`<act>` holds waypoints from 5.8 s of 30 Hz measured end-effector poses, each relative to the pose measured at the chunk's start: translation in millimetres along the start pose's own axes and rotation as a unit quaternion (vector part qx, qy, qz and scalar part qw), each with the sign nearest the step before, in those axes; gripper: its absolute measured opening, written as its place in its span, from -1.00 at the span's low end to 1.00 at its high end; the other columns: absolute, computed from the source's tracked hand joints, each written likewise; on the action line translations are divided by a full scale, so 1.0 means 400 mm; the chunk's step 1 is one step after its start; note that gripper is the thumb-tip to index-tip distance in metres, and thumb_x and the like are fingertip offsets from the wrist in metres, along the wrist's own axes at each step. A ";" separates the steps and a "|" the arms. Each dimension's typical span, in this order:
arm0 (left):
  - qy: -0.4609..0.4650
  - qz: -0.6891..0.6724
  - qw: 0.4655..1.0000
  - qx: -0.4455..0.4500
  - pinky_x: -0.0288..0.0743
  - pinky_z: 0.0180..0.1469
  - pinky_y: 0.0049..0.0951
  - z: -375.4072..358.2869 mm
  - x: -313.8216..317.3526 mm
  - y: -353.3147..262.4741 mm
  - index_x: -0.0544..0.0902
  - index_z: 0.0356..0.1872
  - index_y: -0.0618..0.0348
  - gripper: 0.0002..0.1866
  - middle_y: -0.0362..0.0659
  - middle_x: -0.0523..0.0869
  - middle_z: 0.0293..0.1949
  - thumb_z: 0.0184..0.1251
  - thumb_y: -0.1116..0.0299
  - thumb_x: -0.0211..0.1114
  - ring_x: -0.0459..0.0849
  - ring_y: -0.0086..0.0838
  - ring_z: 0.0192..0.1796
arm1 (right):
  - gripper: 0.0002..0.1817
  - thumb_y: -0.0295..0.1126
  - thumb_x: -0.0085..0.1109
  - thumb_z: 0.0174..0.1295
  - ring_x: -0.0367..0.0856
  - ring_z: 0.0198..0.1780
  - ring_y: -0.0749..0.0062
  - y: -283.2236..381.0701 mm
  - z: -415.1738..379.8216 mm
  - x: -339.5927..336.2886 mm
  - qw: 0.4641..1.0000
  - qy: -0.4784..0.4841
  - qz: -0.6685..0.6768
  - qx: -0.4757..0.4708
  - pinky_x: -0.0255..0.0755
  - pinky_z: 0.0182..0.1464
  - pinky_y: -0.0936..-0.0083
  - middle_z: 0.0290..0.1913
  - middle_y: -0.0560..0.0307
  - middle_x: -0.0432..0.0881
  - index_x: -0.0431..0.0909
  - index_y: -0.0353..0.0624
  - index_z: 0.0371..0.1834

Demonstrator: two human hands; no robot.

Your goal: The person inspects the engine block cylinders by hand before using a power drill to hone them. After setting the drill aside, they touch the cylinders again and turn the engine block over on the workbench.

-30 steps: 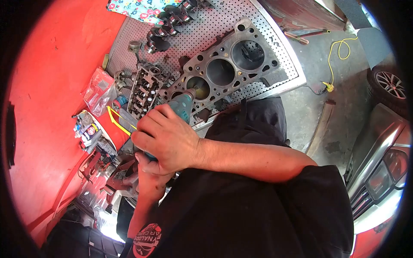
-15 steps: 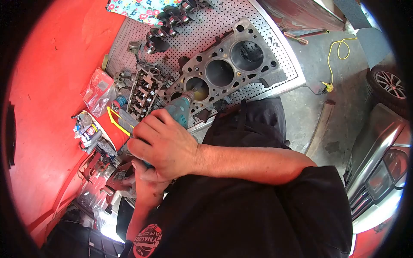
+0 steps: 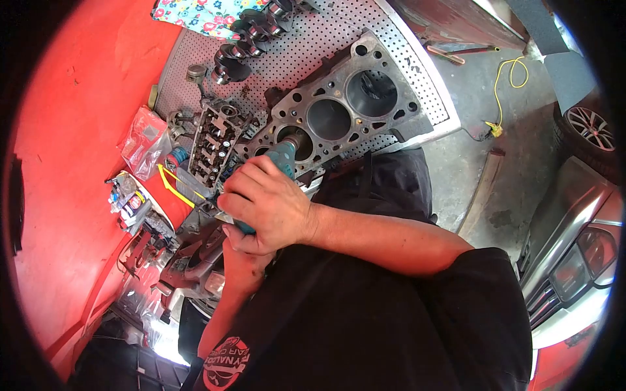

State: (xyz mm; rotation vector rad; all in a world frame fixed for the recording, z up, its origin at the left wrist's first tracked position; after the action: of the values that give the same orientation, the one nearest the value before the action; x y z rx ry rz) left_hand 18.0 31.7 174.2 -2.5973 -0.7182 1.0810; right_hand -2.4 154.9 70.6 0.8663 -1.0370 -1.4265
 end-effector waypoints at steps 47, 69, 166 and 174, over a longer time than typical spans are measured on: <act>-0.029 -0.057 0.996 -0.069 0.59 -0.18 -0.26 -0.118 -0.075 -0.016 0.63 -0.15 0.43 -0.69 0.02 0.76 -0.30 0.26 0.36 0.46 0.69 -0.50 -0.20 | -0.50 -0.19 0.48 -0.08 0.54 -0.09 0.08 0.130 0.035 0.023 0.999 0.028 -0.009 -0.022 0.42 0.10 0.07 -0.12 0.07 0.57 0.58 -0.16 -0.07; 0.018 -0.083 0.995 -0.061 0.56 -0.24 -0.31 0.034 0.019 0.008 0.61 -0.27 0.37 -0.79 -0.12 0.72 -0.44 0.12 0.46 0.37 0.68 -0.45 -0.33 | -0.60 -0.30 0.46 -0.05 0.58 -0.12 0.05 -0.032 0.007 -0.013 1.000 0.013 -0.019 -0.009 0.42 0.04 0.17 -0.14 0.02 0.58 0.61 -0.19 -0.13; 0.022 -0.876 0.481 -0.031 0.49 0.38 0.06 0.203 0.657 1.072 0.49 0.40 0.13 -0.50 -0.11 0.68 0.24 0.47 0.42 0.32 0.66 -0.20 0.28 | -0.29 -0.06 0.59 0.21 0.72 0.10 0.26 -0.551 -0.582 0.468 0.754 0.207 0.062 0.621 0.59 0.20 0.30 0.15 0.09 0.71 0.53 -0.12 0.35; -0.063 -0.671 0.725 -0.142 0.84 -0.19 -0.24 0.233 0.636 1.088 0.65 0.13 0.35 -0.62 -0.06 0.79 -0.11 0.50 0.26 0.43 0.84 -0.30 -0.23 | -0.34 -0.10 0.62 0.18 0.71 0.07 0.34 -0.651 -0.612 0.472 0.760 0.229 0.134 0.593 0.56 0.20 0.34 0.08 0.09 0.76 0.63 -0.26 0.25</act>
State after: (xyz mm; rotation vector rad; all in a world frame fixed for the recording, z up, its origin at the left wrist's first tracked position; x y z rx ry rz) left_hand 257.1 -202.4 -214.0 -1.3257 -2.3419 0.5879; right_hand 113.2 -63.1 -249.6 1.7501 -1.5625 -0.1029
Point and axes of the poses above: each hand's wrist, its own z-axis towards the middle knuckle, its own x-axis out of the palm, y = z × x, the point moved 1 cm from there along z, towards the middle knuckle
